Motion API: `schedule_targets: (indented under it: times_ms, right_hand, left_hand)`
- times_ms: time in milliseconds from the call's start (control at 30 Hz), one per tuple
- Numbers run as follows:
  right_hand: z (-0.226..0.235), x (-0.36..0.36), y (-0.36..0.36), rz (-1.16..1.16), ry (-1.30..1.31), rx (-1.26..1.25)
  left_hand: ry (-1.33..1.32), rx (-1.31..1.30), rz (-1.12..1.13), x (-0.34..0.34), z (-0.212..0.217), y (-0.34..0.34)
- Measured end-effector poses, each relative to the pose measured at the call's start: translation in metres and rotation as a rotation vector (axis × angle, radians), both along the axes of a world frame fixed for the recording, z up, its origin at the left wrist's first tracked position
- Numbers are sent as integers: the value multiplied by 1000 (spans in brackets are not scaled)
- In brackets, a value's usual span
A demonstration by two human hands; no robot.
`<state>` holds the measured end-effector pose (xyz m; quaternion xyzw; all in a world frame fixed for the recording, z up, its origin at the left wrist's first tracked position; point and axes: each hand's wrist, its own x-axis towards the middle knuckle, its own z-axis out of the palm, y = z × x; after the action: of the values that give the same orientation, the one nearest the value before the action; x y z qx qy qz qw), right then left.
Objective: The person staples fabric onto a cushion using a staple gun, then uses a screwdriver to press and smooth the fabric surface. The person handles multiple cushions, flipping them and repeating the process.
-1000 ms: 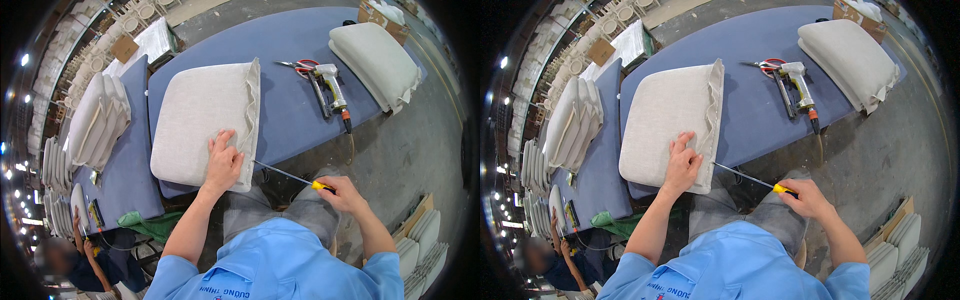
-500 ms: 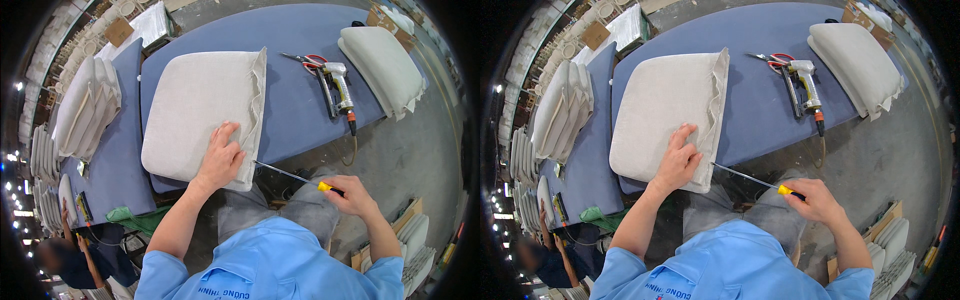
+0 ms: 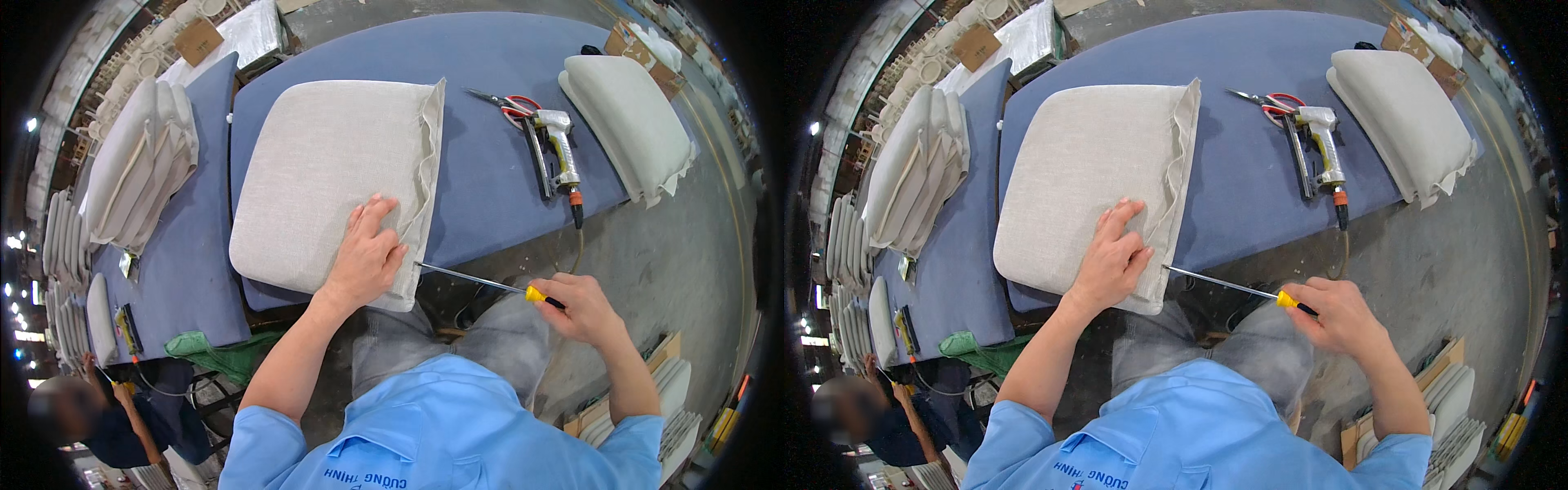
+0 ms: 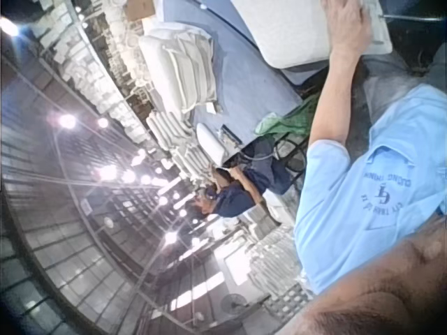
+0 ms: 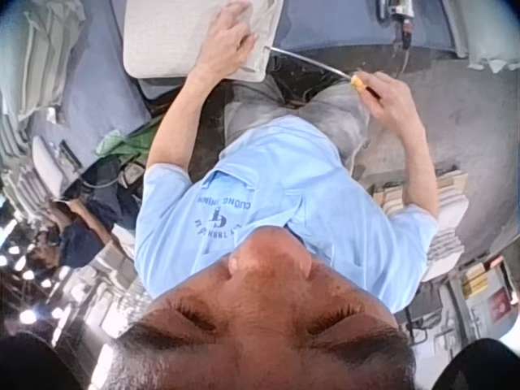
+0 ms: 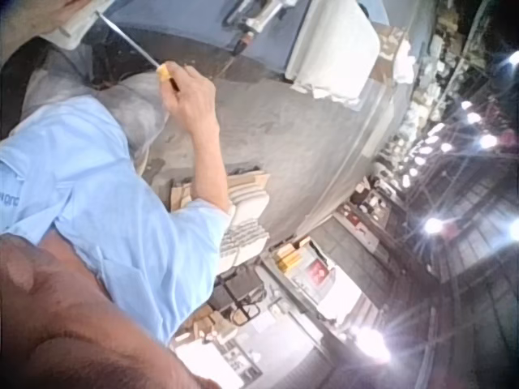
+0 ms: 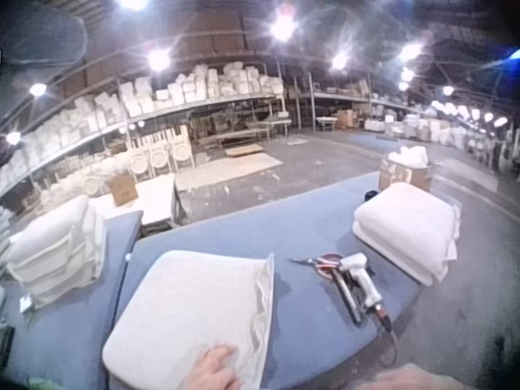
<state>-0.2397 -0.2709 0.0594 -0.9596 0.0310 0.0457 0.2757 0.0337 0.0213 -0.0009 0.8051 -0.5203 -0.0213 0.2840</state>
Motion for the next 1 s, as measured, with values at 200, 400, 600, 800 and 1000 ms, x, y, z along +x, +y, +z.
schedule_targets:
  times_ms: [200, 400, 600, 800, 1000]
  right_hand:
    - [-116, -20, -6, -387, 483, 1234]
    - [-151, -16, -10, -326, 748, 1812]
    - [-136, -20, 16, -257, 347, 1109]
    - [-128, -21, 18, -399, 341, 968]
    - [-123, -32, 32, -348, 783, 1687]
  left_hand:
    - [0, -23, -3, 0, -2, -1]
    - [13, -19, -8, 0, 2, -2]
    - [19, 2, 10, -2, 2, 2]
    - [24, 8, 0, -2, 4, -1]
    - [24, 7, 2, -2, 4, -3]
